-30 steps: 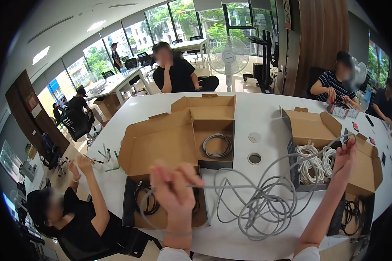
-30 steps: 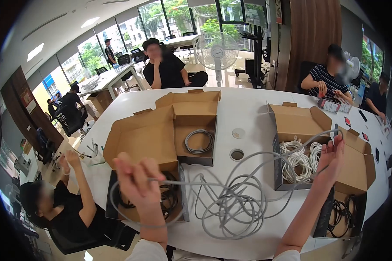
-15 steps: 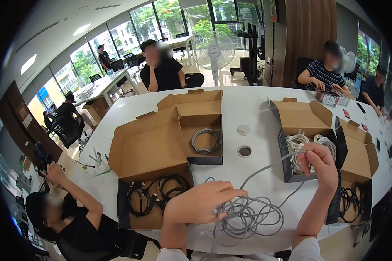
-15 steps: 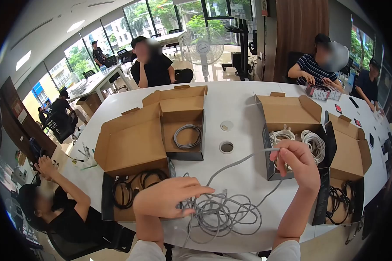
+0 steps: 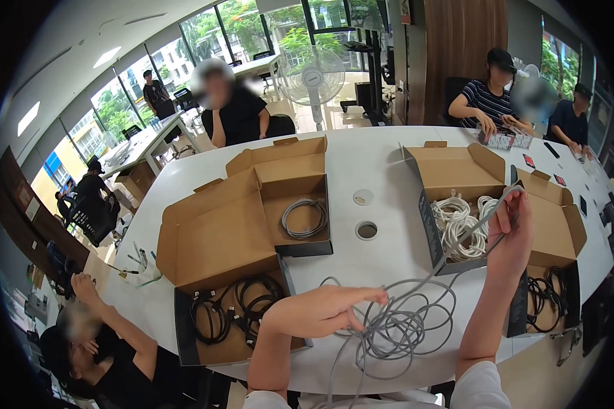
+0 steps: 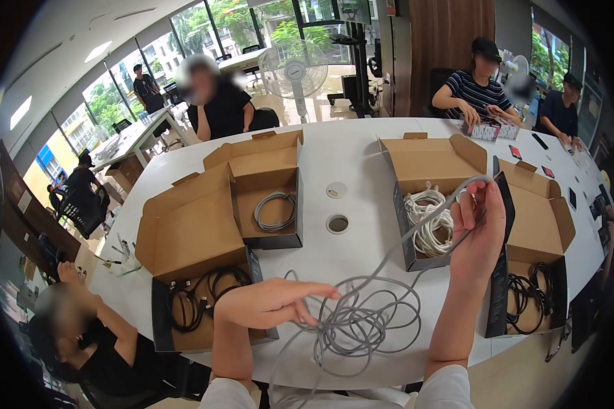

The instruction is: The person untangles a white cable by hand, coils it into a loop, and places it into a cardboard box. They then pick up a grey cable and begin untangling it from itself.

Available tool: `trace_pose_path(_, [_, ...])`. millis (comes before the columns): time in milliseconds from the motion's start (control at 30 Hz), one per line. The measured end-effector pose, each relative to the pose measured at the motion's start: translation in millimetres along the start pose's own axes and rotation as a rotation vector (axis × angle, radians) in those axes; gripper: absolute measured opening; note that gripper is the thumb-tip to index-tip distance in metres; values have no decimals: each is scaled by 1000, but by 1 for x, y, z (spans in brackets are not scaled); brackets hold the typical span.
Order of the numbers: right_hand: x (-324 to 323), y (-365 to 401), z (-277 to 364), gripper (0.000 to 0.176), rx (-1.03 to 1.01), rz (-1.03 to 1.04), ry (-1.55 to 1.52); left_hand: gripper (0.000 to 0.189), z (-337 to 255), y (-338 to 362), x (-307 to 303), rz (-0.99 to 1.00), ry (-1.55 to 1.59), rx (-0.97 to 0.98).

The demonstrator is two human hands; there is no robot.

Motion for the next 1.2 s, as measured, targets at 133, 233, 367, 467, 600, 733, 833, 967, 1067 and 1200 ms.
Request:
trace_pose_path(133, [1,2,-2,21,-16,-41,38,55,-7,-13,15,57,110,-66])
trace_pose_path(233, [2,3,-5,20,-53,14,108,35,-12,-23,23,28,-69,-81])
trace_pose_path(367, [-8,1,-10,17,-62,20,317,16,-13,-25,18,-132,-130,-110])
trace_pose_path(467, [11,8,-6,21,-278,-18,743,10,-11,-20,9,-400,9,-116])
trace_pose_path(600, [49,38,20,31,-783,-94,1367,10,-6,-18,1,-665,167,-21])
trace_pose_path(733, [47,53,23,34,-614,284,1182,11,-6,-13,-2,-777,229,24])
trace_pose_path(833, [57,63,7,32,-97,761,1018,12,-9,-10,-5,-845,237,43])
trace_pose_path(967, [78,77,-26,34,-31,1047,1202,14,-7,-8,-7,-895,314,87])
trace_pose_path(1067, [77,82,-46,35,-37,1227,1324,14,-6,-6,-8,-939,372,131])
trace_pose_path(1200, [70,92,-68,29,-21,1366,1371,13,-8,-3,-11,-997,422,184])
Point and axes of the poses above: each hand's wrist, its own y-axis away from the middle knuckle, its own x-axis out of the palm, z = x × y, the point moved 4 cm from there along -y, towards the middle knuckle, and after that the axes turned 1 degree about x, right-handed, at the moved point
